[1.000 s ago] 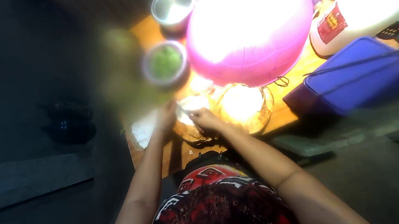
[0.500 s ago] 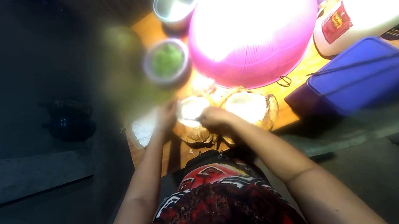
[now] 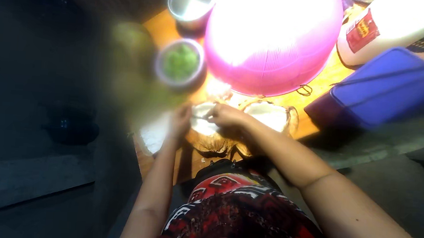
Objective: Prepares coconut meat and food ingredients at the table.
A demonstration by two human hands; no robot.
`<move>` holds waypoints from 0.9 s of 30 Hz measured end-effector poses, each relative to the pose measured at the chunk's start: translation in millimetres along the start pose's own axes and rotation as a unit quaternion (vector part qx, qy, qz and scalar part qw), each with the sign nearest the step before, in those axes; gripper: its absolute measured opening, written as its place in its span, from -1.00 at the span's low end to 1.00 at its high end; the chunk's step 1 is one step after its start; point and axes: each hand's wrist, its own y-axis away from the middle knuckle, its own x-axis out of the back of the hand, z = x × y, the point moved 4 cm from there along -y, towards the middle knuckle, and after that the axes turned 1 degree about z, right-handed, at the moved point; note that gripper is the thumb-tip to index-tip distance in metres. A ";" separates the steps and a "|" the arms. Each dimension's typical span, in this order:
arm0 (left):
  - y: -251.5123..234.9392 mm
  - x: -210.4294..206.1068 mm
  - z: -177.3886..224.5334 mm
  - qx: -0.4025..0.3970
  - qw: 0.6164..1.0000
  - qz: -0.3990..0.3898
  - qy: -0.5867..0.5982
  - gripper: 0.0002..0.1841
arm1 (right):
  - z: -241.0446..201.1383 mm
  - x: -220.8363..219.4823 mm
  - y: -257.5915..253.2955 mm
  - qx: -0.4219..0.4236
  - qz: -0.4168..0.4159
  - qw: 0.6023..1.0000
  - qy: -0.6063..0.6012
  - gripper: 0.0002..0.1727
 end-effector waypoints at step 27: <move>-8.1 -0.7 -1.6 0.002 1.000 -0.010 0.018 -0.71 | 27.7 -7.8 31.9 0.022 -0.046 0.999 -0.009 -0.79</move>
